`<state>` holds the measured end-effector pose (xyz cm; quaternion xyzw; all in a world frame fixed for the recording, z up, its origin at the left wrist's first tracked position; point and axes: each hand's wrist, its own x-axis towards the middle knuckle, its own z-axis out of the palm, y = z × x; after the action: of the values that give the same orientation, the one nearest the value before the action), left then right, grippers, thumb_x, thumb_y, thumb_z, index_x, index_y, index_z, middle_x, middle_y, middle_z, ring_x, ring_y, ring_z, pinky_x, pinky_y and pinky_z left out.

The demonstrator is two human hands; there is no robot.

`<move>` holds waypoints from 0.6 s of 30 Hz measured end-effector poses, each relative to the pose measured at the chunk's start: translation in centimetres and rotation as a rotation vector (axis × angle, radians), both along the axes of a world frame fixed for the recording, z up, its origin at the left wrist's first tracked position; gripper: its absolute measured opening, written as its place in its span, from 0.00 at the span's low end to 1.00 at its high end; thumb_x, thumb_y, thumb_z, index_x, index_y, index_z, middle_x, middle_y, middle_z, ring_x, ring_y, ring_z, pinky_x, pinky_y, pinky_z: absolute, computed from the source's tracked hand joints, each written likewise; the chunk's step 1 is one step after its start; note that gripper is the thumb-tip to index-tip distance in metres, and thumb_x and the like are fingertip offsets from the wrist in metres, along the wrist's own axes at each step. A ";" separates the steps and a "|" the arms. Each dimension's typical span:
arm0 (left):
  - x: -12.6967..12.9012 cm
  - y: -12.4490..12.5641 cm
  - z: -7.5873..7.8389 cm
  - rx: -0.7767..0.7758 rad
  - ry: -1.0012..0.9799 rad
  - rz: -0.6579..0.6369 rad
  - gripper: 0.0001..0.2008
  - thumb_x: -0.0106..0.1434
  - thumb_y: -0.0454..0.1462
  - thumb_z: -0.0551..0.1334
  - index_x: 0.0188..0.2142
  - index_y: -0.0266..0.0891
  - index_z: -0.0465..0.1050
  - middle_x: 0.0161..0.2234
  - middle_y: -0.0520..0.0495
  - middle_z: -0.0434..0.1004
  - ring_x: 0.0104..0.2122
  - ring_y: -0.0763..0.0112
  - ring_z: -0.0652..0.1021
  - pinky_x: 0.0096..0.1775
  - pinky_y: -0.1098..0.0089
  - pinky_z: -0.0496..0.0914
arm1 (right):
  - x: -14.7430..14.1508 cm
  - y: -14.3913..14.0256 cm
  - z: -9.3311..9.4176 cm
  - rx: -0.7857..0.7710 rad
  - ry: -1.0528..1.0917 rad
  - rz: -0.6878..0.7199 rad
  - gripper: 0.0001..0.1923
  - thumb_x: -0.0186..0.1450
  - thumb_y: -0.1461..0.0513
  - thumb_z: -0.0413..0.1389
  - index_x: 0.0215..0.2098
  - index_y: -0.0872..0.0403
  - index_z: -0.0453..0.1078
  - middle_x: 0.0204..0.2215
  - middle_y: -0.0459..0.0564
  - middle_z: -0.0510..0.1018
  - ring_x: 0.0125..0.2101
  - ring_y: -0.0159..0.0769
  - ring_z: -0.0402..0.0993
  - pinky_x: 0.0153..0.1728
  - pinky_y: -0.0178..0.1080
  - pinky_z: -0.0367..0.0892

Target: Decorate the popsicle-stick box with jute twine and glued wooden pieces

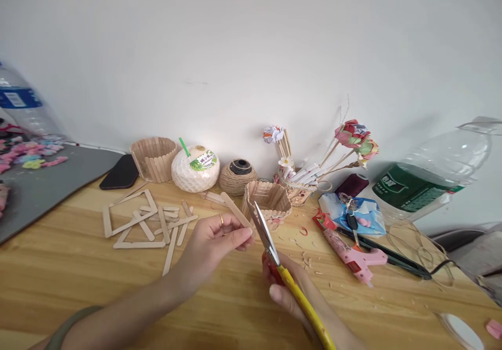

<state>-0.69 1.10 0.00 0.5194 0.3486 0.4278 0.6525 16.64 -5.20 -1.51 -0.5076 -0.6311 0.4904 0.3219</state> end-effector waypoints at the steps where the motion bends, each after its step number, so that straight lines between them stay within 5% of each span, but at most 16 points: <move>1: -0.1 0.0 0.1 0.012 0.003 0.012 0.07 0.52 0.39 0.64 0.24 0.36 0.73 0.22 0.51 0.74 0.26 0.72 0.73 0.32 0.72 0.69 | 0.0 0.0 0.1 -0.001 0.008 0.020 0.28 0.53 0.37 0.49 0.28 0.54 0.56 0.23 0.43 0.56 0.24 0.30 0.51 0.23 0.33 0.50; 18: -0.3 0.2 0.1 0.128 0.068 0.073 0.06 0.53 0.38 0.63 0.23 0.37 0.73 0.22 0.52 0.75 0.26 0.73 0.74 0.32 0.74 0.68 | 0.1 0.0 0.1 0.021 -0.033 0.066 0.30 0.51 0.35 0.45 0.23 0.53 0.53 0.20 0.42 0.54 0.22 0.29 0.48 0.20 0.33 0.46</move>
<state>-0.97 1.35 0.09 0.5614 0.3611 0.4548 0.5896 16.77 -5.21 -1.40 -0.4909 -0.6578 0.4859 0.3004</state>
